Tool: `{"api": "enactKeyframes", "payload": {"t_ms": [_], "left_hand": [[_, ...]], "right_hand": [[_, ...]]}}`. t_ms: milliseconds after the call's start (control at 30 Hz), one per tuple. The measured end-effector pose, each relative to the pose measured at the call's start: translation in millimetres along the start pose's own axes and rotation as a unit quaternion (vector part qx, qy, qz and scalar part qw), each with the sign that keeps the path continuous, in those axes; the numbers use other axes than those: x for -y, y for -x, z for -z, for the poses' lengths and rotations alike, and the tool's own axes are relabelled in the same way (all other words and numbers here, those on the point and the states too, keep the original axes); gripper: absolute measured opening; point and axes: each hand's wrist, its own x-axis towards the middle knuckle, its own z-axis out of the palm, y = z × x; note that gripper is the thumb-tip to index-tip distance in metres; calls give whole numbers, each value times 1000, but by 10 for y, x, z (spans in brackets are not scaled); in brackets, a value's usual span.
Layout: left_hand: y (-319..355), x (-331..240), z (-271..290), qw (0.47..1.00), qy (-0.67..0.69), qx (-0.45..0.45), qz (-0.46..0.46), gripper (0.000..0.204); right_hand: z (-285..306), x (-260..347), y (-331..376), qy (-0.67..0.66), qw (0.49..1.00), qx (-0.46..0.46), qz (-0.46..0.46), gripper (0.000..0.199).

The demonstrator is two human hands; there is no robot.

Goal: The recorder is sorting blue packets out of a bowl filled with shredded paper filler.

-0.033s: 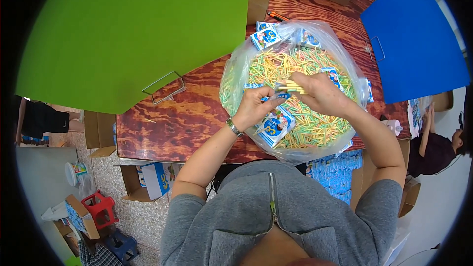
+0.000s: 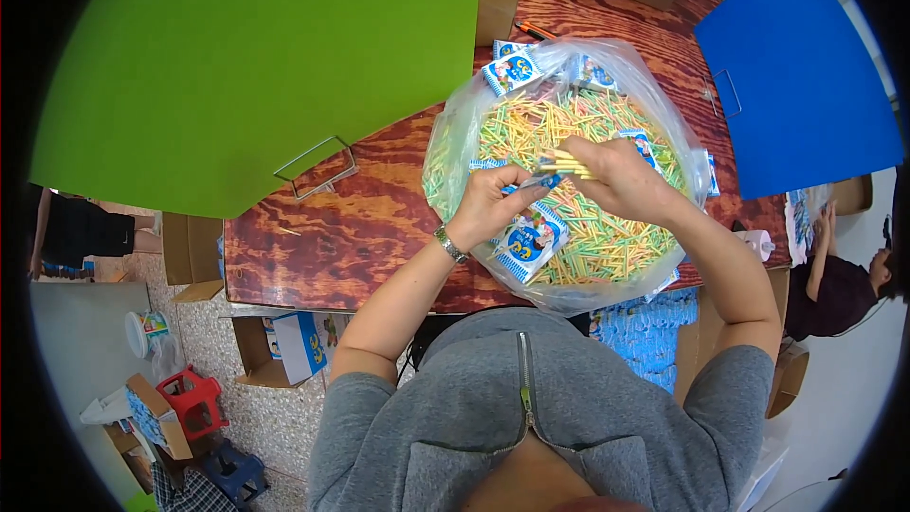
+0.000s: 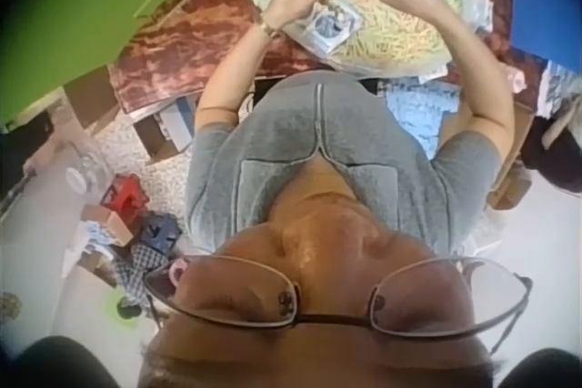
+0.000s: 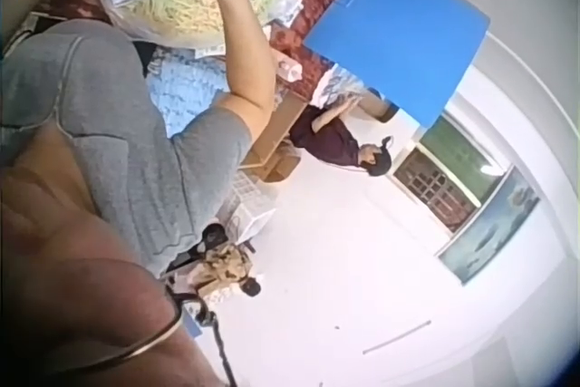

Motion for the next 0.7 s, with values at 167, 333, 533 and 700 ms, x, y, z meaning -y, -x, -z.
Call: {"api": "enactKeyframes", "payload": {"t_ms": [167, 333, 533, 700], "left_hand": [[2, 11, 15, 998, -49, -9, -24, 13], [23, 130, -19, 998, 11, -54, -11, 11], [6, 310, -45, 993, 8, -108, -40, 11], [-29, 246, -55, 991, -16, -125, -43, 12]], "right_hand": [[4, -10, 62, 23, 1000, 0, 11, 39], [156, 71, 90, -17, 998, 59, 12, 49], [433, 307, 5, -219, 944, 147, -198, 58], [495, 285, -152, -130, 963, 184, -150, 63]]}}
